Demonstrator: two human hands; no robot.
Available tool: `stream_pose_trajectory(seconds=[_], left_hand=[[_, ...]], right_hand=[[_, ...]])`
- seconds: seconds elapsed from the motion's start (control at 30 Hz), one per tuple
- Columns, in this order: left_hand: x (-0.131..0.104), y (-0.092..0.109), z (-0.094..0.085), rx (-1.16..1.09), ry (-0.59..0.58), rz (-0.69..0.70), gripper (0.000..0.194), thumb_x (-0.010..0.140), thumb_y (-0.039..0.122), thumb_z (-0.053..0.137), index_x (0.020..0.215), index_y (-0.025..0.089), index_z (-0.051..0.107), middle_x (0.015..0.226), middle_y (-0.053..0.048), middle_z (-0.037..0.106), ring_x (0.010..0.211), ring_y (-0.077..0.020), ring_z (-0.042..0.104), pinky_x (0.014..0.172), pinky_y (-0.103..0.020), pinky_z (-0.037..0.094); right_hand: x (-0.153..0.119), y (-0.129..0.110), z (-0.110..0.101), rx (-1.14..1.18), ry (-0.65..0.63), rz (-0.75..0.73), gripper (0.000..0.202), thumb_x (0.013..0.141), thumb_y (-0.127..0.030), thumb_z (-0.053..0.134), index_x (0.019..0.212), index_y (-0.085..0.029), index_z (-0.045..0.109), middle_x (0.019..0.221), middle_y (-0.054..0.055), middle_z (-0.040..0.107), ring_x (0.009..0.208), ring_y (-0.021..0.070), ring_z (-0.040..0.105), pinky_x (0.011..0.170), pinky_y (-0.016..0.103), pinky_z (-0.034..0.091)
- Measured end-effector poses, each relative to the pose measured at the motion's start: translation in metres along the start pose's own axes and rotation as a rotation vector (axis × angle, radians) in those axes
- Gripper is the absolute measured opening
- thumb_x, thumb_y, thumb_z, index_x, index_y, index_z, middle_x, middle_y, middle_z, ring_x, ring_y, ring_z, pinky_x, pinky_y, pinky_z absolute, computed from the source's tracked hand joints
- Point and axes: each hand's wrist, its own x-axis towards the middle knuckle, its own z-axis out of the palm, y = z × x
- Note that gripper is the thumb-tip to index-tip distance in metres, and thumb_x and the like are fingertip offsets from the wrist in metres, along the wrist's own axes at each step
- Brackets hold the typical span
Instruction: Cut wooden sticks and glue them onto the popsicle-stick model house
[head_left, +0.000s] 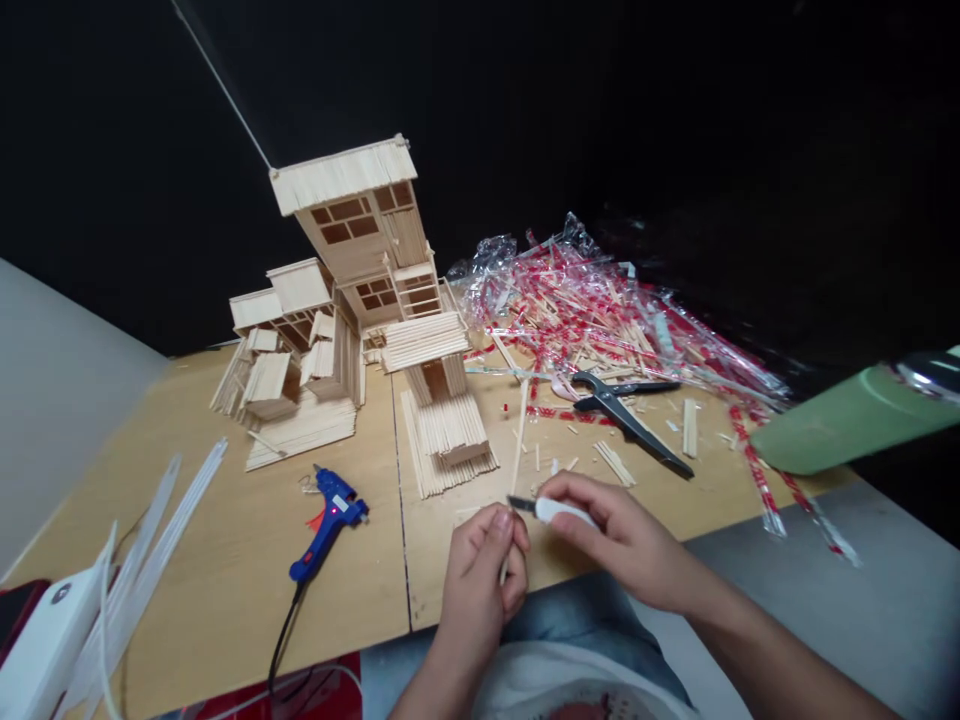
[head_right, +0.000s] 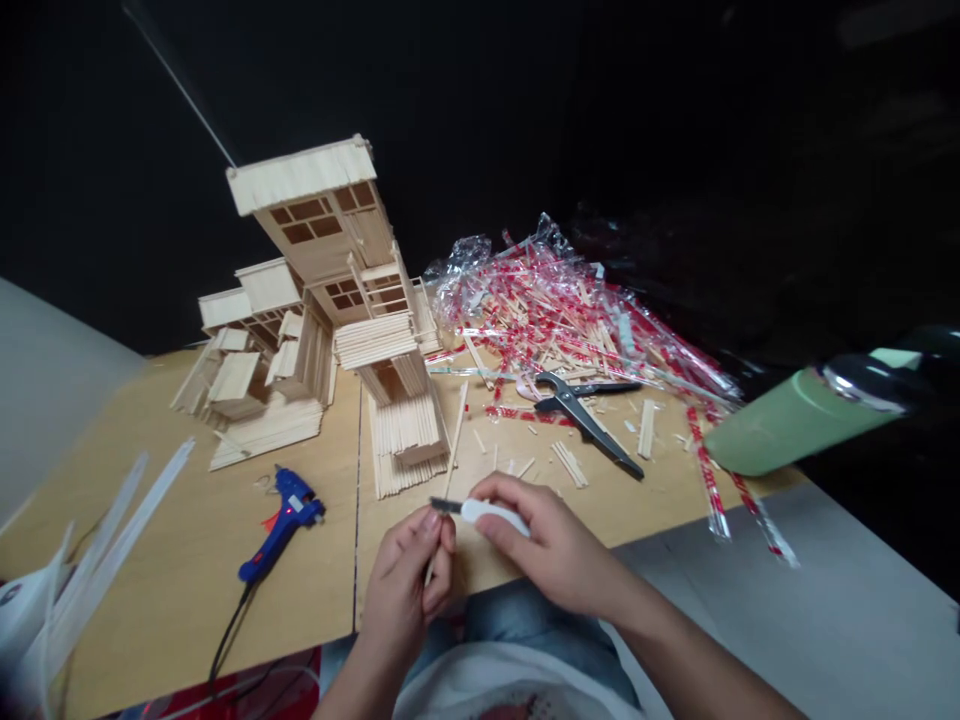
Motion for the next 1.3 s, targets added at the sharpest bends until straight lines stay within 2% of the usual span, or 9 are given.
stream_pose_trajectory(seconds=[0.1, 0.37, 0.43, 0.57, 0.8, 0.87, 1.03, 1.2, 1.3], left_hand=[[-0.003, -0.001, 0.005, 0.071, 0.054, 0.046, 0.045, 0.088, 0.056, 0.058, 0.068, 0.016, 0.051, 0.035, 0.010, 0.033, 0.031, -0.0028, 0.019, 0.035, -0.016, 0.015], [-0.008, -0.002, 0.016, -0.054, 0.007, -0.006, 0.043, 0.088, 0.054, 0.058, 0.066, 0.018, 0.048, 0.036, 0.012, 0.024, 0.031, -0.0031, 0.013, 0.034, -0.016, 0.015], [-0.007, -0.001, 0.020, -0.109, -0.016, -0.046, 0.042, 0.086, 0.054, 0.061, 0.066, 0.019, 0.047, 0.036, 0.012, 0.024, 0.030, -0.0032, 0.012, 0.032, -0.015, 0.015], [-0.010, -0.001, 0.023, -0.153, -0.038, -0.111, 0.042, 0.086, 0.052, 0.061, 0.066, 0.019, 0.047, 0.035, 0.012, 0.024, 0.029, -0.0030, 0.012, 0.031, -0.014, 0.017], [-0.003, -0.002, 0.024, -0.158, -0.059, -0.116, 0.041, 0.085, 0.052, 0.063, 0.067, 0.019, 0.048, 0.033, 0.013, 0.024, 0.027, -0.0029, 0.012, 0.030, -0.014, 0.018], [-0.005, -0.001, 0.024, -0.166, -0.068, -0.117, 0.041, 0.085, 0.052, 0.063, 0.066, 0.018, 0.048, 0.034, 0.012, 0.024, 0.028, -0.0027, 0.012, 0.030, -0.014, 0.019], [-0.014, 0.002, 0.020, -0.215, -0.072, -0.165, 0.041, 0.086, 0.050, 0.064, 0.065, 0.019, 0.047, 0.034, 0.013, 0.020, 0.029, -0.0026, 0.010, 0.030, -0.013, 0.017], [-0.011, 0.000, 0.020, -0.211, -0.069, -0.160, 0.041, 0.085, 0.051, 0.064, 0.066, 0.019, 0.047, 0.034, 0.013, 0.021, 0.028, -0.0027, 0.010, 0.029, -0.013, 0.016], [-0.012, -0.002, 0.017, -0.138, -0.062, -0.180, 0.045, 0.083, 0.056, 0.064, 0.066, 0.019, 0.045, 0.037, 0.012, 0.023, 0.031, -0.0025, 0.012, 0.031, -0.013, 0.016]], right_hand=[[0.006, -0.017, -0.002, -0.139, -0.105, -0.016, 0.022, 0.097, -0.035, 0.052, 0.087, -0.019, 0.063, 0.074, -0.001, 0.060, 0.067, 0.0131, 0.054, 0.064, 0.024, 0.037], [0.014, -0.021, -0.020, -0.218, -0.070, -0.057, 0.031, 0.096, -0.040, 0.053, 0.075, -0.018, 0.059, 0.061, -0.005, 0.049, 0.057, 0.0106, 0.044, 0.056, 0.024, 0.030], [0.017, -0.009, -0.035, -0.201, 0.049, -0.039, 0.034, 0.095, -0.044, 0.053, 0.073, -0.019, 0.056, 0.059, -0.005, 0.045, 0.055, 0.0110, 0.041, 0.054, 0.024, 0.029], [0.017, 0.013, -0.070, -0.087, 0.579, 0.048, 0.042, 0.093, -0.057, 0.051, 0.068, -0.022, 0.047, 0.054, -0.007, 0.034, 0.048, 0.0112, 0.030, 0.046, 0.025, 0.023], [-0.005, -0.015, -0.031, -0.187, -0.012, 0.031, 0.038, 0.096, -0.049, 0.051, 0.072, -0.019, 0.056, 0.062, -0.003, 0.050, 0.059, 0.0127, 0.044, 0.056, 0.026, 0.033], [-0.001, -0.013, -0.033, -0.211, 0.011, 0.011, 0.037, 0.096, -0.047, 0.051, 0.072, -0.019, 0.055, 0.061, -0.003, 0.049, 0.059, 0.0124, 0.044, 0.056, 0.026, 0.032], [0.009, 0.011, -0.068, -0.149, 0.503, 0.066, 0.042, 0.095, -0.054, 0.049, 0.068, -0.022, 0.047, 0.055, -0.006, 0.037, 0.052, 0.0126, 0.034, 0.051, 0.026, 0.026], [0.002, 0.001, -0.048, -0.185, 0.070, 0.008, 0.035, 0.096, -0.046, 0.052, 0.072, -0.020, 0.053, 0.060, -0.004, 0.044, 0.057, 0.0122, 0.041, 0.054, 0.026, 0.030], [0.007, -0.001, -0.051, -0.214, 0.252, 0.009, 0.040, 0.096, -0.049, 0.049, 0.069, -0.020, 0.049, 0.061, -0.004, 0.043, 0.057, 0.0122, 0.040, 0.054, 0.026, 0.030]])
